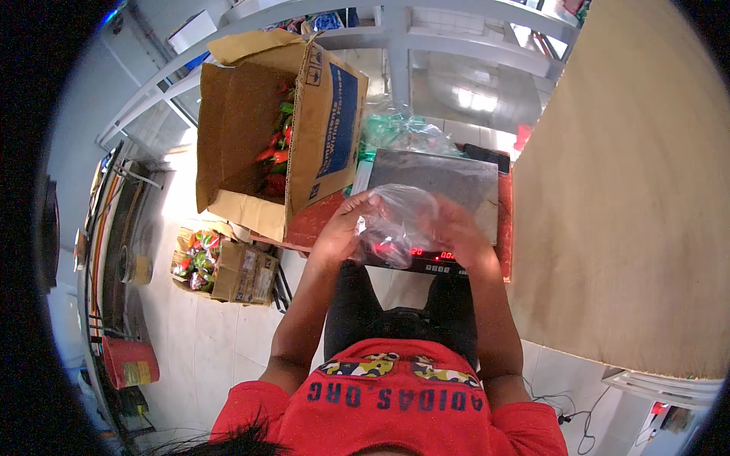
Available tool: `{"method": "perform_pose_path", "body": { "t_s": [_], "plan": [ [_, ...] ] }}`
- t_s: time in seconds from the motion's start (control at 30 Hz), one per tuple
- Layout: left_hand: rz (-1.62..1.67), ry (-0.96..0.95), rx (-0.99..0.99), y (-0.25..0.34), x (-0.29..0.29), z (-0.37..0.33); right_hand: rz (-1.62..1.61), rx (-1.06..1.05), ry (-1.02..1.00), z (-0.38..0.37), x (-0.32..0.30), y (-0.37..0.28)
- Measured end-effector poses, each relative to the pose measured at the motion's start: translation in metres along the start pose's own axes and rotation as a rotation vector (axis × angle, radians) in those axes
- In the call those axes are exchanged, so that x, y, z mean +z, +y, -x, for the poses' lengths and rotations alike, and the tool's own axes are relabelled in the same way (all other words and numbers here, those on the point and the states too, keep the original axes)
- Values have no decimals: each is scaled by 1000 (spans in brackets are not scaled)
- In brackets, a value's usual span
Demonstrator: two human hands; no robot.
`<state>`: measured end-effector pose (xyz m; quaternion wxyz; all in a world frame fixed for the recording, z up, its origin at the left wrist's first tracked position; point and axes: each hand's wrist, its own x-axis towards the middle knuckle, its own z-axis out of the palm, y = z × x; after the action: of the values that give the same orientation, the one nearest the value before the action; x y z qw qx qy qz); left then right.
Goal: The person picks peppers from a cardboard box, places them on a digital scale to check their weight, and then puts them into a clear plastic bag.
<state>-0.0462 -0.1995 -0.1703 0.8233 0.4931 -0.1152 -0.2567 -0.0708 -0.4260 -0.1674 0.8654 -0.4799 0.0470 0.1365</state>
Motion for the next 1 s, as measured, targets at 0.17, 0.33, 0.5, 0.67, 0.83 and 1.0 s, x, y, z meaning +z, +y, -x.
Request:
{"method": "perform_pose_path", "body": {
  "t_s": [0.17,0.33,0.5,0.67,0.83,1.0],
  "plan": [
    [457,90,44,-9,6,-8,31,-23,-292,-3,-10,9],
    [86,-13,-113,-7,14,3,-478,-14,84,-14,7,6],
    [274,28,-11,-8,-2,-2,-461,63,-450,-15,-41,19],
    [585,-198,12,-10,-7,1,123,130,-427,-3,-21,12],
    [-9,-40,-142,5,17,17,-336,-92,-53,3,-10,12],
    [-14,-171,-94,24,8,31,-451,-43,-530,4,-29,26]
  ]
}}
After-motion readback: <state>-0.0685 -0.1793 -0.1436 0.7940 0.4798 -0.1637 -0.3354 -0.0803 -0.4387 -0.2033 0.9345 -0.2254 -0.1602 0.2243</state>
